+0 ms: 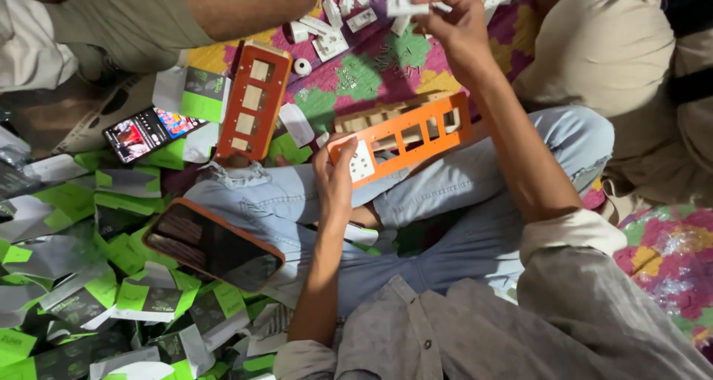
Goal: The person sits on the floor and assembles electrical switchboard components by inserting white plastic modules into orange and blue frames. They handle multiple frames and modules, fitting parts into place and occasionally adjusting them.
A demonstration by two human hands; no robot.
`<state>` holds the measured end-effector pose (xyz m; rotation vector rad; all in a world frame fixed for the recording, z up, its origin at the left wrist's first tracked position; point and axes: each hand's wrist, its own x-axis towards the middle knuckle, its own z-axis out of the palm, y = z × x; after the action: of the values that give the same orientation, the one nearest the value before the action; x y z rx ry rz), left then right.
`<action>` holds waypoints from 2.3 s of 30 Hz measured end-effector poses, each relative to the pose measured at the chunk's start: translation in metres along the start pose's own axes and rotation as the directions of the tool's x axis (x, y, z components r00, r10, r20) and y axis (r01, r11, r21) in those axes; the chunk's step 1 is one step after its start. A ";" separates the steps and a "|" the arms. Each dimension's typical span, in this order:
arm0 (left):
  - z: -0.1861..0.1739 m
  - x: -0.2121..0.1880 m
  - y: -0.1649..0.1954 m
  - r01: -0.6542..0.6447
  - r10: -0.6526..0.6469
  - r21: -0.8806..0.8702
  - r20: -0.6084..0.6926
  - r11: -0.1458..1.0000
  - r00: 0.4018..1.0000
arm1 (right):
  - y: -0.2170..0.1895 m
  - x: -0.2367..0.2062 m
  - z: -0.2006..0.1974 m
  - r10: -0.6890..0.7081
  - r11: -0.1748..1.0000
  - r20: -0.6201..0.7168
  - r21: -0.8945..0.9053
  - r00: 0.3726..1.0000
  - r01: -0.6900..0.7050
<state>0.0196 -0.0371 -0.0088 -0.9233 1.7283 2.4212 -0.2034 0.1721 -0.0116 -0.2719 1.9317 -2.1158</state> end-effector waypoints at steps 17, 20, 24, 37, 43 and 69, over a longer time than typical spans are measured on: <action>0.004 0.004 0.000 0.021 -0.021 -0.090 0.002 0.996 1.000 | -0.086 -0.082 0.060 -0.117 0.820 0.712 -0.324 0.692 0.472; 0.004 0.005 0.000 0.075 -0.078 -0.135 -0.012 0.988 0.997 | -0.087 -0.094 0.059 -0.012 0.809 0.532 -0.492 0.847 0.321; 0.004 0.004 0.001 0.074 -0.082 -0.129 -0.054 0.989 0.995 | -0.090 -0.105 0.056 -0.043 0.788 0.492 -0.518 0.869 0.332; 0.011 -0.002 -0.002 -0.131 0.130 0.006 0.108 0.991 0.986 | -0.088 -0.121 0.058 -0.124 0.663 0.385 -0.654 0.915 0.365; 0.015 -0.008 -0.001 -0.229 0.212 0.176 0.107 0.957 0.971 | -0.036 -0.036 0.037 -0.057 0.347 0.405 -0.849 0.913 0.398; 0.019 -0.002 -0.003 -0.251 0.224 0.330 0.118 0.910 0.967 | 0.084 0.002 0.019 0.098 0.209 0.353 -0.921 0.931 0.327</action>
<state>0.0138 -0.0189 -0.0070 -0.5976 2.2501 2.1346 -0.1938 0.1464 -0.0934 -0.9686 2.7511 -0.3889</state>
